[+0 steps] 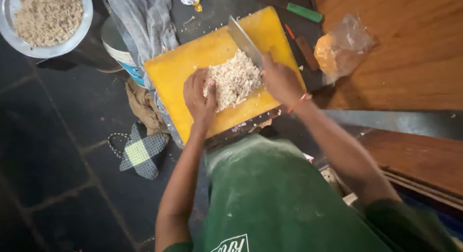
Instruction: The person chops pieces of food on a yellow cutting board using a cleaver and pulls apart the chopped pieces by hand.
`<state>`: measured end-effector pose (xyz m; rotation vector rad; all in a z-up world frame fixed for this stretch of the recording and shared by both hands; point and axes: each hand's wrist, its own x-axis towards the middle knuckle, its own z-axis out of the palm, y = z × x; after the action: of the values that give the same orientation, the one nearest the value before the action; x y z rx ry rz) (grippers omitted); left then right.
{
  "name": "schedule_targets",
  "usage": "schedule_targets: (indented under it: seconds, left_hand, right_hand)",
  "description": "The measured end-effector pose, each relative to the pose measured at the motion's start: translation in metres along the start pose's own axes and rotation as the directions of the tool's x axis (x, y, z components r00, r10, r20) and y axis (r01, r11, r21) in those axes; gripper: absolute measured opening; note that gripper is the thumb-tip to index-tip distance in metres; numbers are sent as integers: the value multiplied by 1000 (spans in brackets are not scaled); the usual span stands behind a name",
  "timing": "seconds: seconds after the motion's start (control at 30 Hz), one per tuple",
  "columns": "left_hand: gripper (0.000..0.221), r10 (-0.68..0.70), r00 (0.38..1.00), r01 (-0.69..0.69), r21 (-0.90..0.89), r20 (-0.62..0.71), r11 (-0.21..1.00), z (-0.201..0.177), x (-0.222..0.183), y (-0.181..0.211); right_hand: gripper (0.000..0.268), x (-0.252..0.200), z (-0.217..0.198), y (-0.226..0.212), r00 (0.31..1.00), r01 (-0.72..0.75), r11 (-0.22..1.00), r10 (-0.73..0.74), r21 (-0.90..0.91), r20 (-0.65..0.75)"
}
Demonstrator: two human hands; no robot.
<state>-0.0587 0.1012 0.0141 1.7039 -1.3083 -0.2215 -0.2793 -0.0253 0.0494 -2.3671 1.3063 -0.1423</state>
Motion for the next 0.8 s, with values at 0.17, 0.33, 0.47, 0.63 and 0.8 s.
schedule_targets:
  seconds: [0.17, 0.33, 0.47, 0.63, 0.8]
  left_hand:
    - [58, 172, 979, -187, 146, 109, 971, -22, -7, 6]
    - [57, 171, 984, -175, 105, 50, 979, -7, -8, -4]
    - [53, 119, 989, -127, 94, 90, 987, -8, -5, -5]
    - [54, 149, 987, -156, 116, 67, 981, -10, 5, -3]
    - [47, 93, 991, -104, 115, 98, 988, -12, -1, 0]
  right_hand:
    - [35, -23, -52, 8, 933, 203, 979, -185, 27, -310]
    - [32, -10, -33, 8, 992, 79, 997, -78, 0, -101]
    - [24, -22, -60, 17, 945, 229, 973, -219, 14, -244]
    - [25, -7, -40, 6, 963, 105, 992, -119, -73, -241]
    - [34, -14, -60, 19, 964, 226, 974, -225, -8, -143]
